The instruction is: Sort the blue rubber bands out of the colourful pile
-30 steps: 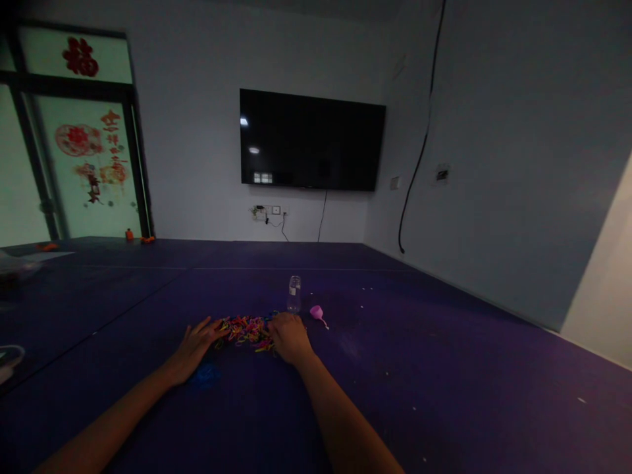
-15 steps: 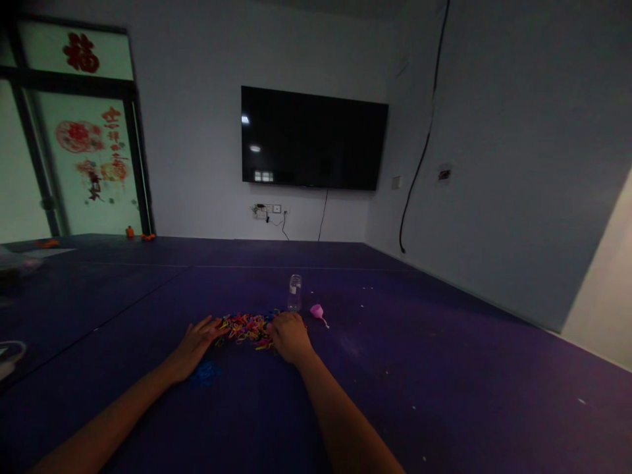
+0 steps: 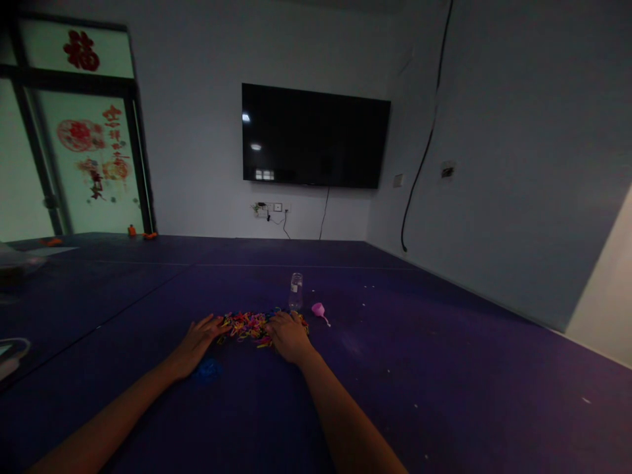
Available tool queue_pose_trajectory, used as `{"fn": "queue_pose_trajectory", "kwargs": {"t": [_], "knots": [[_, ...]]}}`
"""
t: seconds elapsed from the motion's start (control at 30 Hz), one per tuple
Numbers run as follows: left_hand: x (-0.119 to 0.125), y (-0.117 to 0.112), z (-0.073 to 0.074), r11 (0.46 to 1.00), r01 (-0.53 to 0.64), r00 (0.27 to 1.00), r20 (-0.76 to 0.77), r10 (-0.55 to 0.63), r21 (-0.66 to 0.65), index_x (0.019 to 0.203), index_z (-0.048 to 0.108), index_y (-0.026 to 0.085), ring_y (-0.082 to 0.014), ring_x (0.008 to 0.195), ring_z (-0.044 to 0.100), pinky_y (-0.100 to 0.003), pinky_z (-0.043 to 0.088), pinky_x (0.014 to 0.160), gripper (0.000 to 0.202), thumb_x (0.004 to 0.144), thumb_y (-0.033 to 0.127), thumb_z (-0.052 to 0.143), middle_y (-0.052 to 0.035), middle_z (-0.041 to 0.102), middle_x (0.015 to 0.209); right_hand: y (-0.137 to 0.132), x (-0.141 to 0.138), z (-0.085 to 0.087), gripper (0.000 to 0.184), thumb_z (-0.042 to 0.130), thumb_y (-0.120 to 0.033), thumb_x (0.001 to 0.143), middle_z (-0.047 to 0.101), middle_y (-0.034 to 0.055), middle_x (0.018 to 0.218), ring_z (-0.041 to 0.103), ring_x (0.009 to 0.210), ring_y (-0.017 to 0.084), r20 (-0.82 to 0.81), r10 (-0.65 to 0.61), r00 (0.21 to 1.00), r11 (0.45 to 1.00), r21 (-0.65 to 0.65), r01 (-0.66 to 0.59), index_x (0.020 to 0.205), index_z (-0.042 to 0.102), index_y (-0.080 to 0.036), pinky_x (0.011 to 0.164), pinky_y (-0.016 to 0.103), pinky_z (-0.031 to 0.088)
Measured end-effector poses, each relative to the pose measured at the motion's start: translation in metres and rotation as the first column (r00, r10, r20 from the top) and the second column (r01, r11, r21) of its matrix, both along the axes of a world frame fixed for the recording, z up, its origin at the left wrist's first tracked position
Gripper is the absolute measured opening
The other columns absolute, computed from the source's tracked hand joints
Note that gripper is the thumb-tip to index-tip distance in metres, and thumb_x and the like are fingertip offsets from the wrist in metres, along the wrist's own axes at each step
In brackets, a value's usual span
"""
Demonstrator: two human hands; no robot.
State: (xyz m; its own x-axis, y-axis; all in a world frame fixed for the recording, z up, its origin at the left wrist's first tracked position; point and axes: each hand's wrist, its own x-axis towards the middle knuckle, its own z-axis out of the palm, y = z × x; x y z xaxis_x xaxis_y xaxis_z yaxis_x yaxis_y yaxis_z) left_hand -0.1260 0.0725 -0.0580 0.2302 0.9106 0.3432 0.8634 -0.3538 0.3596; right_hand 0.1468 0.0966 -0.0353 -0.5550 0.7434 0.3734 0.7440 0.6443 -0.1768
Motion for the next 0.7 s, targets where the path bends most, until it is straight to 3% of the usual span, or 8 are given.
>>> {"fn": "queue_pose_trajectory", "kwargs": {"t": [0.3,0.43,0.57,0.7], "knots": [[0.005,-0.011,0.013,0.999,-0.011,0.999,0.051,0.013,-0.032,0.122,0.058,0.032,-0.0263,0.136,0.027,-0.059,0.015,0.107,0.060,0.094,0.047,0.008,-0.0049,0.045,0.141,0.004,0.002,-0.005,0.037,0.033,-0.027,0.094,0.058,0.0095,0.125,0.044,0.124,0.022,-0.070,0.000,0.998,0.999,0.048,0.004,0.117,0.061,-0.020,0.106,0.045,0.024],[0.005,-0.012,0.014,1.000,-0.009,0.998,0.068,0.011,-0.020,0.121,0.059,0.030,-0.0270,0.136,0.028,-0.060,0.015,0.107,0.060,0.094,0.048,0.008,-0.0057,0.046,0.140,0.009,0.003,-0.004,0.039,0.031,-0.032,0.095,0.063,0.0104,0.117,0.053,0.114,0.022,-0.290,0.049,0.956,0.997,0.067,-0.031,0.109,0.066,-0.019,0.100,0.041,0.035],[0.004,-0.011,0.015,0.998,-0.010,0.995,0.097,0.005,0.056,0.116,0.062,0.029,-0.0262,0.133,0.033,-0.058,0.019,0.107,0.059,0.094,0.048,0.011,-0.0050,0.052,0.135,0.012,0.001,-0.004,0.053,0.029,-0.052,0.093,0.068,0.0102,0.107,0.059,0.105,0.023,-0.672,0.051,0.739,0.998,0.006,-0.064,0.104,0.068,-0.019,0.096,0.040,0.041],[0.007,-0.013,0.021,0.987,0.015,0.993,0.110,-0.033,0.158,0.108,0.066,0.024,-0.0280,0.128,0.041,-0.058,0.025,0.106,0.050,0.091,0.051,0.028,-0.0072,0.059,0.126,0.012,-0.007,-0.006,0.066,0.035,-0.072,0.081,0.070,0.0097,0.099,0.063,0.096,0.025,-0.842,-0.059,0.536,0.971,-0.172,-0.164,0.099,0.070,-0.019,0.092,0.043,0.044]]}}
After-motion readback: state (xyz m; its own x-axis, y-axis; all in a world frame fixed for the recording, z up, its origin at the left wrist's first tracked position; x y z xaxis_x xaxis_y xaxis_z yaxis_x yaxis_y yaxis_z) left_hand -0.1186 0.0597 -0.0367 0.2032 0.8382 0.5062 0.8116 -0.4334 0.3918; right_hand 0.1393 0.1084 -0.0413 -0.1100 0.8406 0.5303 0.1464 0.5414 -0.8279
